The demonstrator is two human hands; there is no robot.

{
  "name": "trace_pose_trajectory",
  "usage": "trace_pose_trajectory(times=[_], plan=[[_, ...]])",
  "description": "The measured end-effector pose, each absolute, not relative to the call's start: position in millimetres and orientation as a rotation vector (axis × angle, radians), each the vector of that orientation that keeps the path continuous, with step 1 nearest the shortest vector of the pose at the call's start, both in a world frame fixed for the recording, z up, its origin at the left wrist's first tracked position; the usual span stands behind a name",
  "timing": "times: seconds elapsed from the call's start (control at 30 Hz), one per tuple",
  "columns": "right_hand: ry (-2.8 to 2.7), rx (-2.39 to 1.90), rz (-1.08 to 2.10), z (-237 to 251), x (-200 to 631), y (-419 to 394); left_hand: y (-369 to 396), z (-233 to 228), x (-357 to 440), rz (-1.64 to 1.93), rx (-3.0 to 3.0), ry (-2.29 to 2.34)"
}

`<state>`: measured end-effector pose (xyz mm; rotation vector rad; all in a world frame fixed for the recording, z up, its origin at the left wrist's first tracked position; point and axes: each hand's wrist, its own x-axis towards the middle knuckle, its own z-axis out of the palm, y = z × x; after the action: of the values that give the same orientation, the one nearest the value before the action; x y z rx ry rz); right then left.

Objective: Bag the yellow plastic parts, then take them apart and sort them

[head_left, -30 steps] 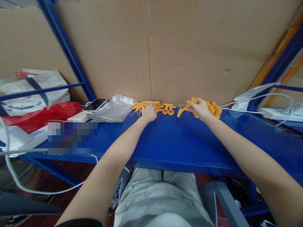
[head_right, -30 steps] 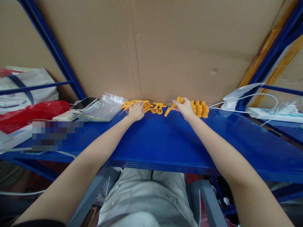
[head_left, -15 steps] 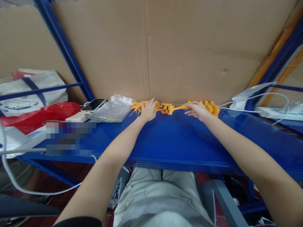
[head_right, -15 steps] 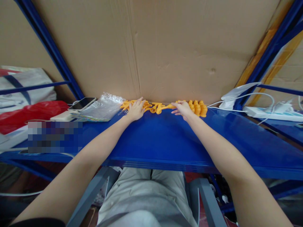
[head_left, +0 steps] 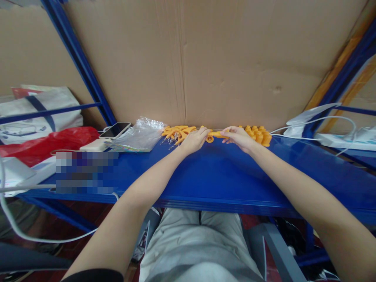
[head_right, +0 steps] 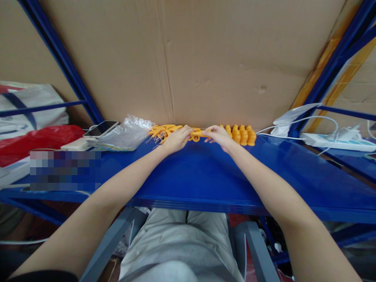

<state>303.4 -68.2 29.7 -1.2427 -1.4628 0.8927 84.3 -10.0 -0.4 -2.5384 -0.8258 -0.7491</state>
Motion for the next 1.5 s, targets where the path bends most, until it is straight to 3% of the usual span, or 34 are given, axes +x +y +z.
trace_pose_trajectory(times=[0.13, 0.3, 0.43, 0.6, 0.8, 1.1, 1.5], plan=[[-1.828, -1.247, 0.682, 23, 313, -61, -9, 0, 83, -0.682, -2.457, -0.795], [-2.29, -1.377, 0.072, 17, 318, -58, -13, -3, 85, -0.608, -2.409, -0.715], [-2.413, -1.535, -0.325, 23, 311, -68, -13, -4, 89, -0.629, -2.396, -0.678], [-2.408, -1.532, -0.581, 30, 304, -77, -15, 0, 93, -0.7, -2.398, -0.725], [-2.359, -1.429, -0.666, 25, 305, -73, -21, 8, 92, -0.699, -2.428, -0.802], [-2.372, -1.414, -0.324, 27, 303, -75, -30, 10, 95, -0.636, -2.411, -0.759], [-2.407, -1.526, -0.646, 31, 293, -81, -35, 19, 99, -0.636, -2.429, -0.802]])
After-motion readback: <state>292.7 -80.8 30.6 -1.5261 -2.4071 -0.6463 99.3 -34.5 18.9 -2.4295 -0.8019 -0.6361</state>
